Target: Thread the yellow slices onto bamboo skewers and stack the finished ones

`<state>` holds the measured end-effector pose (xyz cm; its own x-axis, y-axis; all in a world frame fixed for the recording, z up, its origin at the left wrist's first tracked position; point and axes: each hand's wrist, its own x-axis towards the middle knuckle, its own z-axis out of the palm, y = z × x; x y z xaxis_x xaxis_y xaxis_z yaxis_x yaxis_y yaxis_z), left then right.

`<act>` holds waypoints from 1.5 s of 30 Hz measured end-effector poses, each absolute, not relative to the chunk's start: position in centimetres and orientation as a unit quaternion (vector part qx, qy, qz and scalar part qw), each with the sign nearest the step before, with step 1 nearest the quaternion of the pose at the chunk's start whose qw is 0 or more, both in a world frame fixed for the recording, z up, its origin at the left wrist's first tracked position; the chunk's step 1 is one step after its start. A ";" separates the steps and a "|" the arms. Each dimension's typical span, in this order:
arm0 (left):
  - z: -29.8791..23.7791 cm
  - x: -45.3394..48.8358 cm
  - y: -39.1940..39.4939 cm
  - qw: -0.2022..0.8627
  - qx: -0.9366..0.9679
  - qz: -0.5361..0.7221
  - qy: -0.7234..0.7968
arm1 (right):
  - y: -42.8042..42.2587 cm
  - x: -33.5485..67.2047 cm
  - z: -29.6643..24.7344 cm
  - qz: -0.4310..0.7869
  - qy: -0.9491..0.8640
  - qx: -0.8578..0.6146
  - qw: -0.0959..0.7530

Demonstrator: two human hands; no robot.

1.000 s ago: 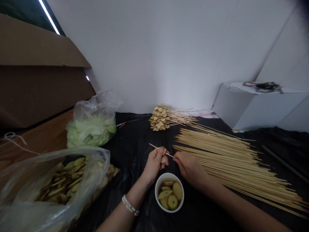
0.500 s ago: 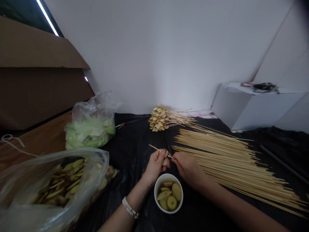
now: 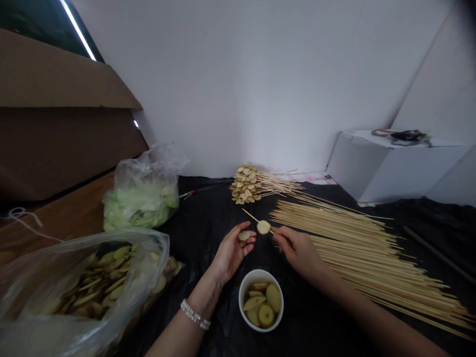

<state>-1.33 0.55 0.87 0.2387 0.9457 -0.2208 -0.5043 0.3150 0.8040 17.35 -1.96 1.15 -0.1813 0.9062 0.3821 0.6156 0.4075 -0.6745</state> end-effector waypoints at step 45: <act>0.9 -3.8 2.6 0.690 0.119 0.628 0.338 | -2.2 17.0 0.2 0.160 -0.794 -0.488 0.325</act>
<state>-3.77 2.57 0.86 -0.0183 0.9482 -0.3172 -0.7869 0.1821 0.5897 16.99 -2.24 0.23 -0.3121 0.8798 0.3586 0.6716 0.4713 -0.5717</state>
